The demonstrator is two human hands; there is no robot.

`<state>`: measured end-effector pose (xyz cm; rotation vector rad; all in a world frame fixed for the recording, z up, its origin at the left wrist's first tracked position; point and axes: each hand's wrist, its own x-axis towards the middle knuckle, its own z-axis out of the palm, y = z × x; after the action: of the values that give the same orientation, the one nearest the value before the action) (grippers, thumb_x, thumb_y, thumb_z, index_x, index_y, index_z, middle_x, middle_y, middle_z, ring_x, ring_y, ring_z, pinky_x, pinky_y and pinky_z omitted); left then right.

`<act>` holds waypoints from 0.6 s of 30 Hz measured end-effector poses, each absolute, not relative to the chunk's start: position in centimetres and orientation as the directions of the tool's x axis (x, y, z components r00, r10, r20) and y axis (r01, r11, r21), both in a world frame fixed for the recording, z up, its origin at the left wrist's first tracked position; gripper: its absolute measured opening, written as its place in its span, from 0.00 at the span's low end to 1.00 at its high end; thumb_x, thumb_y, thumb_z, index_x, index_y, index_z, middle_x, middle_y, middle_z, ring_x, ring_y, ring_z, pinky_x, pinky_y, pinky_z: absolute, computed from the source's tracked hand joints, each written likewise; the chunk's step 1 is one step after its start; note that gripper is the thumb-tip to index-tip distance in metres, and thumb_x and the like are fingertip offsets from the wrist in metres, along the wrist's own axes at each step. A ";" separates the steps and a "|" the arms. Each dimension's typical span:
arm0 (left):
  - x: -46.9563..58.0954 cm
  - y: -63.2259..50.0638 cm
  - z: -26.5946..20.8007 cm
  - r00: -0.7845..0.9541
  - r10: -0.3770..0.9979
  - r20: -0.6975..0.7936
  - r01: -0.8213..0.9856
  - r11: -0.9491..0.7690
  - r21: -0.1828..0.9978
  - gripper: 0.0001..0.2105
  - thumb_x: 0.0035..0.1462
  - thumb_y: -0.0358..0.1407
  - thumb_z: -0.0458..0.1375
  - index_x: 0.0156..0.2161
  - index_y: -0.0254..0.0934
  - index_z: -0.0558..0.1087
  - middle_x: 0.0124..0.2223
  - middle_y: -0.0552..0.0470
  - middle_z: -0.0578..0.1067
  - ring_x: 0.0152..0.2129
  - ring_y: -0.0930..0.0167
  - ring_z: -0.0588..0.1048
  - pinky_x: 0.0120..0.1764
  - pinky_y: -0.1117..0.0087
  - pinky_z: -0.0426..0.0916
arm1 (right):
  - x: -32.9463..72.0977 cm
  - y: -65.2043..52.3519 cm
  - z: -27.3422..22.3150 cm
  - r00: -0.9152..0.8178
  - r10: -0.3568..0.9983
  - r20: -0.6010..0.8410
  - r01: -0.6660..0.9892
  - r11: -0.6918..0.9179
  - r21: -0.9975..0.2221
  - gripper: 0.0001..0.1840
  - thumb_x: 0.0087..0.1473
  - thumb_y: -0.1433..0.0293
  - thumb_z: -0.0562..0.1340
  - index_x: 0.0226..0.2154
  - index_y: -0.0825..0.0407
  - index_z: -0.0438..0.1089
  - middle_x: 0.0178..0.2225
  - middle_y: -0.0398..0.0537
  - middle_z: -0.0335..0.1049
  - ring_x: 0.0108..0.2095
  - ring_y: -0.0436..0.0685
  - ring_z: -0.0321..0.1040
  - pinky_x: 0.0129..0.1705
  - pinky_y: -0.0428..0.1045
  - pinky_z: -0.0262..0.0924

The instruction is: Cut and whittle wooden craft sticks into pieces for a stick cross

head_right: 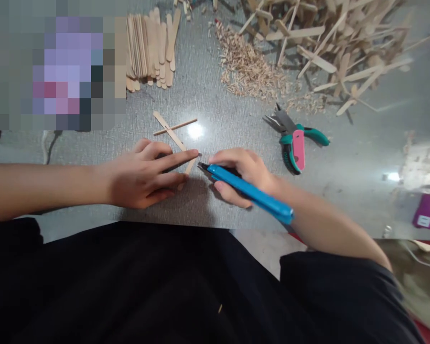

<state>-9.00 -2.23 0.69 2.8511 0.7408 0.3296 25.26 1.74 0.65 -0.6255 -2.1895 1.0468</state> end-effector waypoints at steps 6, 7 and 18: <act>-9.3 -1.2 0.3 0.890 0.440 0.121 0.406 -0.885 0.229 0.15 0.74 0.49 0.63 0.59 0.49 0.82 0.88 0.47 0.61 0.57 0.54 0.77 0.53 0.48 0.73 | 25.2 2.3 0.3 -0.820 0.306 0.484 0.050 0.881 -0.471 0.17 0.75 0.71 0.68 0.63 0.45 0.73 0.40 0.47 0.84 0.33 0.60 0.81 0.32 0.53 0.74; -9.3 -1.0 0.4 0.894 0.433 0.114 0.400 -0.887 0.230 0.15 0.74 0.49 0.64 0.59 0.49 0.82 0.88 0.46 0.61 0.57 0.54 0.77 0.53 0.48 0.73 | 25.2 2.4 0.4 -0.825 0.317 0.468 0.052 0.867 -0.496 0.17 0.75 0.72 0.68 0.63 0.45 0.73 0.40 0.47 0.83 0.33 0.59 0.81 0.32 0.52 0.74; -8.9 -0.5 1.0 0.881 0.467 0.083 0.409 -0.837 0.364 0.13 0.69 0.45 0.69 0.56 0.49 0.85 0.84 0.48 0.68 0.61 0.49 0.79 0.59 0.42 0.75 | 25.2 2.2 -0.1 -0.823 0.457 0.339 0.093 0.696 -0.712 0.27 0.72 0.67 0.72 0.68 0.34 0.71 0.47 0.46 0.88 0.41 0.65 0.88 0.41 0.59 0.83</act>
<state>-8.90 -0.47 1.02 2.7121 0.6515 0.2397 25.23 2.24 -0.07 -0.4222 -2.4049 0.9712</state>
